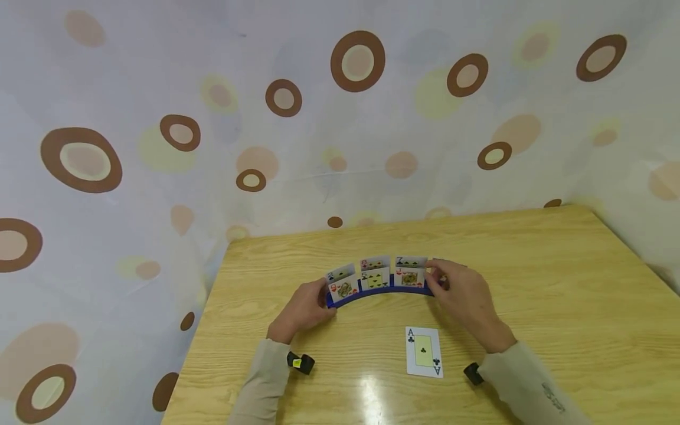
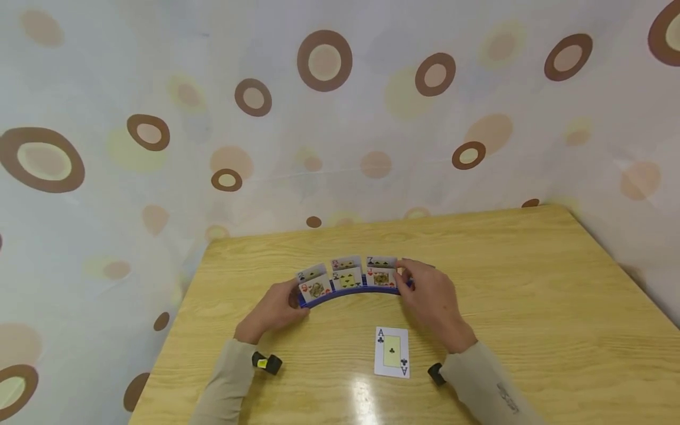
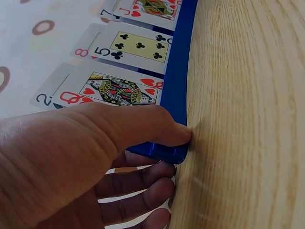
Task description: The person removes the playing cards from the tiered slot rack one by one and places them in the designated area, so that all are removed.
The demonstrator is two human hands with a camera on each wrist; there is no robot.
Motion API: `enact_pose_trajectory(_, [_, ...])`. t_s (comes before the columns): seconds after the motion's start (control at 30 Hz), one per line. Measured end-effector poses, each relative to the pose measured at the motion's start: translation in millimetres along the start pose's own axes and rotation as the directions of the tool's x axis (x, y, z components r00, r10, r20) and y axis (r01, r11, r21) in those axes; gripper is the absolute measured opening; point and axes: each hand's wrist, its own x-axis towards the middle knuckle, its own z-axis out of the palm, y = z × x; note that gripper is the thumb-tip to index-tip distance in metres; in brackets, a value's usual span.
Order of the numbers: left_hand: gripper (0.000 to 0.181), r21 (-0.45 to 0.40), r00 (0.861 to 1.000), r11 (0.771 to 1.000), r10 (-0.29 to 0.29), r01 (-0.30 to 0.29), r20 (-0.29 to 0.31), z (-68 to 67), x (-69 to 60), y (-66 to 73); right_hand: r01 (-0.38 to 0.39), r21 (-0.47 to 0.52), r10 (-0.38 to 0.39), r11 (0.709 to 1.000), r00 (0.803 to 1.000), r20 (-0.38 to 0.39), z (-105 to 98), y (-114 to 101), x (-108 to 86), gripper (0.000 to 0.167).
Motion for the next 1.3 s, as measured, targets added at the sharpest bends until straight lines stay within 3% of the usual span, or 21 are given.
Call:
enact_pose_trajectory(0.17, [0.042, -0.004, 1.000, 1.000, 0.014, -0.014, 0.006, 0.9, 0.3, -1.7, -0.040, -0.001, 0.040, 0.999, 0.999, -0.016, 6.0, -0.6, 2.6, 0.021])
enact_pose_trajectory(0.53, [0.040, 0.009, 1.000, 1.000, 0.018, -0.018, -0.007, -1.4, -0.9, -1.9, 0.009, 0.024, -0.007, 1.000, 0.998, -0.063, 8.1, 0.9, 1.6, 0.013])
enact_pose_trajectory(0.97, [0.039, 0.007, 1.000, 1.000, 0.009, -0.009, -0.015, -1.7, 0.2, -2.0, 0.108, 0.014, -0.104, 0.994, 0.979, -0.173, -10.2, -1.1, -10.9, 0.019])
enact_pose_trajectory(1.3, [0.036, 0.008, 1.000, 1.000, 0.011, -0.011, -0.024, -2.3, 0.0, -2.0, 0.155, -0.037, -0.160, 0.987, 0.967, -0.201, -26.4, 5.6, -31.4, 0.019])
